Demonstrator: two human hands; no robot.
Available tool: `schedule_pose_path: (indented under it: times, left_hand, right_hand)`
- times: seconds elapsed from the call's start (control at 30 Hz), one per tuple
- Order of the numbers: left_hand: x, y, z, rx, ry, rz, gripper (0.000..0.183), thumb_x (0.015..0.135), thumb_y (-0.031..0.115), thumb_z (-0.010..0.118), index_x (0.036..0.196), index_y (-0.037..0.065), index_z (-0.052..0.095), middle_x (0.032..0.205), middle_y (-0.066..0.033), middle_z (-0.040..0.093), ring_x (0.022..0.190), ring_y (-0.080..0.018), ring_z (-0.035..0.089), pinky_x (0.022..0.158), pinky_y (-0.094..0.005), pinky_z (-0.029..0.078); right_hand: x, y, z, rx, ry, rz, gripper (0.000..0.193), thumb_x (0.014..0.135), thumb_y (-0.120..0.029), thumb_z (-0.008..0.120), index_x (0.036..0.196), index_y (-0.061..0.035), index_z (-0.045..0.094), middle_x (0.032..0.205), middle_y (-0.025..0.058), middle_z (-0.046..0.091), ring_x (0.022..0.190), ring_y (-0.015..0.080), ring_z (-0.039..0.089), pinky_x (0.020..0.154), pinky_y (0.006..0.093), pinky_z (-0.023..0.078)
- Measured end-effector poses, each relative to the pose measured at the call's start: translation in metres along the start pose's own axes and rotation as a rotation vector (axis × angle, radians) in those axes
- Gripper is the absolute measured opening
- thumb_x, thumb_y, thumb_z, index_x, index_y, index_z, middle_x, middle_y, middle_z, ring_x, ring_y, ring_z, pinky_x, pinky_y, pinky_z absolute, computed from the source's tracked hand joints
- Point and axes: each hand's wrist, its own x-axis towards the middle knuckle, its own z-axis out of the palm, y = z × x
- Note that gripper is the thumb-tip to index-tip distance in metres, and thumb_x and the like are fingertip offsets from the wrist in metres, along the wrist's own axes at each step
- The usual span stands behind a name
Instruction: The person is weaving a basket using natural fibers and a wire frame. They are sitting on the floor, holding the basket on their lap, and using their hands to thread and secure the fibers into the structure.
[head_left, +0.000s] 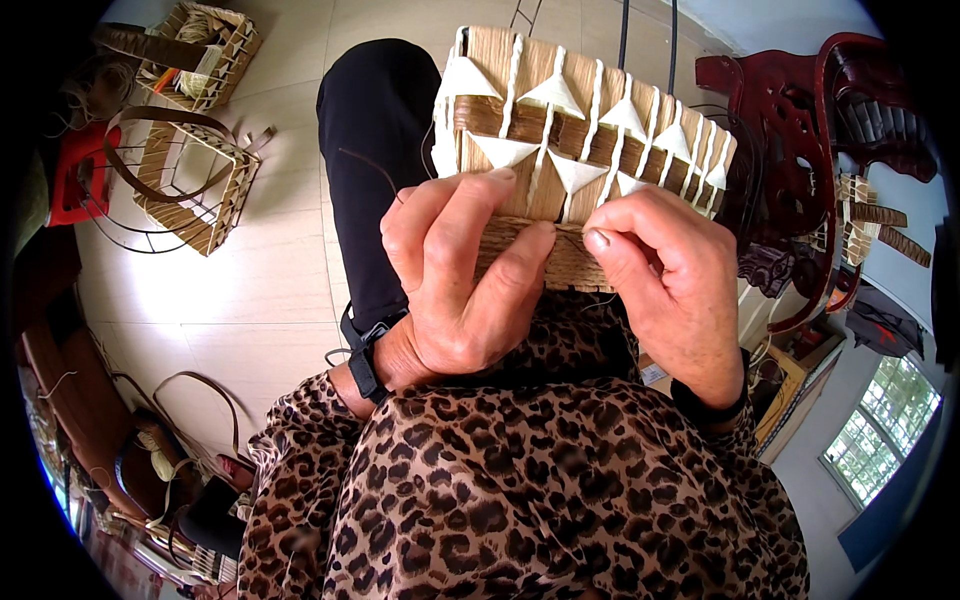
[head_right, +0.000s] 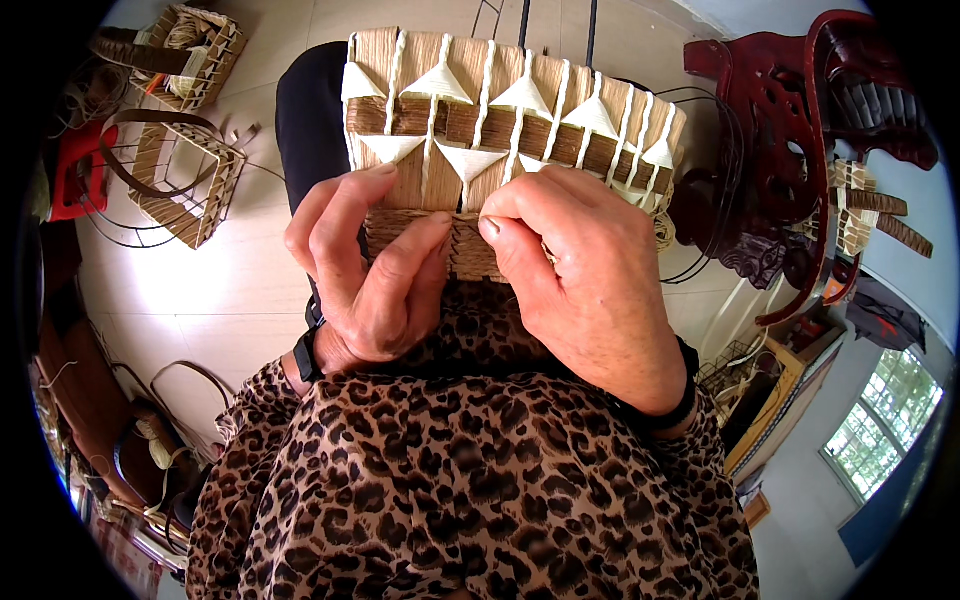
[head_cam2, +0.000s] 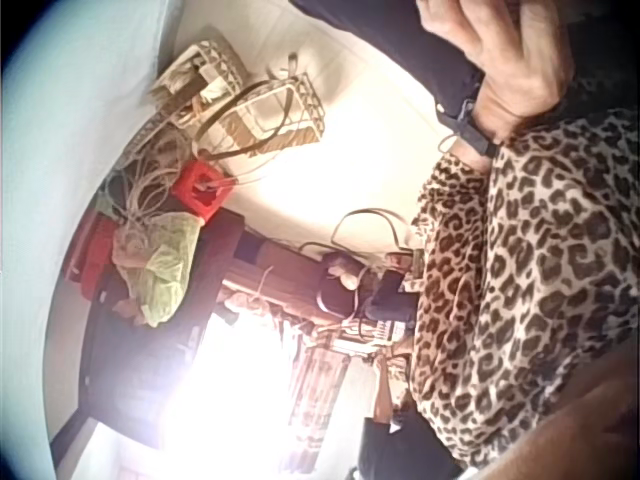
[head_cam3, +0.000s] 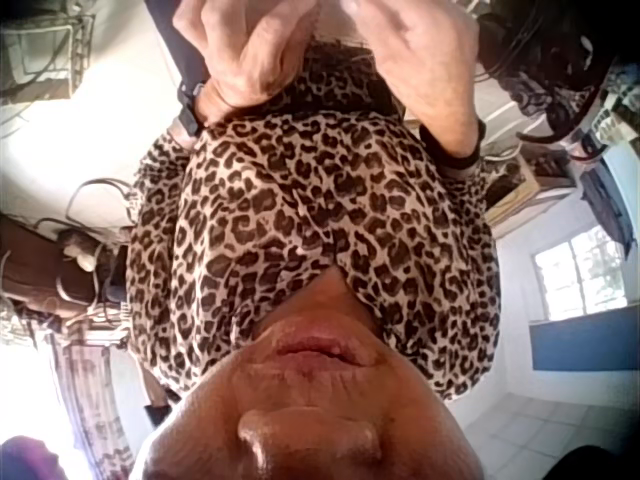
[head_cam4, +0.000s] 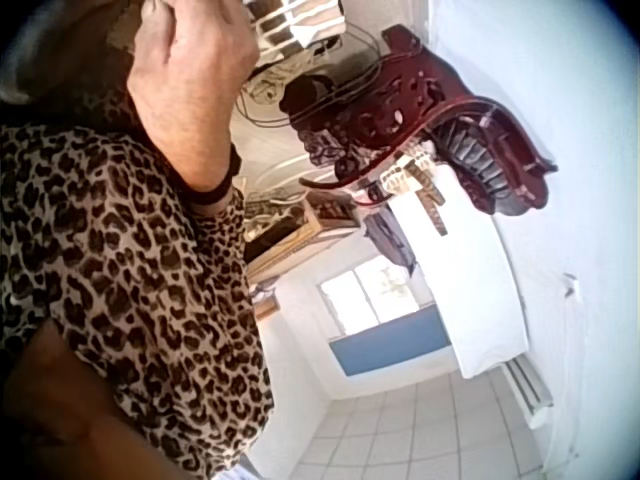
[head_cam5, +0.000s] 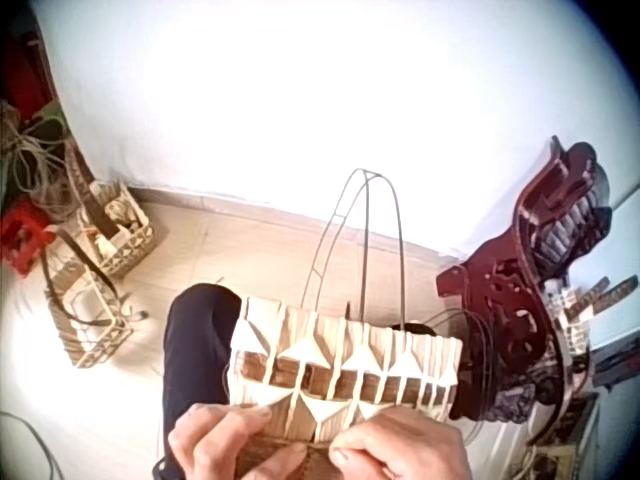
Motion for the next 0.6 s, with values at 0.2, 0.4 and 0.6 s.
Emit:
schedule_pose_path:
  times: [0.2,0.4,0.6]
  left_hand:
    - [-0.002,0.0,0.0,-0.019,0.005,-0.001,0.029,0.063,0.002,0.071,0.091,0.004,0.066,0.115,-0.0171,0.055,0.102,-0.0307,0.051,0.081,-0.0403,0.043]
    - [-0.001,0.001,-0.003,-0.05,-0.038,-0.009,0.028,0.064,0.001,0.07,0.091,0.003,0.065,0.116,-0.0173,0.055,0.103,-0.0319,0.051,0.082,-0.0408,0.042]
    - [0.0,0.0,-0.001,-0.053,-0.022,-0.006,0.027,0.064,0.001,0.07,0.091,0.002,0.065,0.115,-0.0172,0.055,0.103,-0.0326,0.052,0.082,-0.0411,0.043]
  right_hand:
    - [0.001,0.0,-0.001,0.029,0.001,-0.012,0.004,0.083,0.0,0.063,0.082,0.0014,0.059,0.068,0.005,0.055,0.056,0.0101,0.048,0.052,0.0241,0.038]
    - [0.0,-0.003,0.001,-0.003,-0.004,0.04,0.009,0.079,0.001,0.064,0.077,-0.0017,0.056,0.067,0.0107,0.056,0.059,0.025,0.056,0.053,0.0341,0.043]
    - [0.002,-0.005,0.01,-0.079,0.085,-0.044,0.008,0.079,0.005,0.065,0.081,0.0007,0.059,0.067,0.0035,0.056,0.056,0.0069,0.049,0.05,0.0231,0.038]
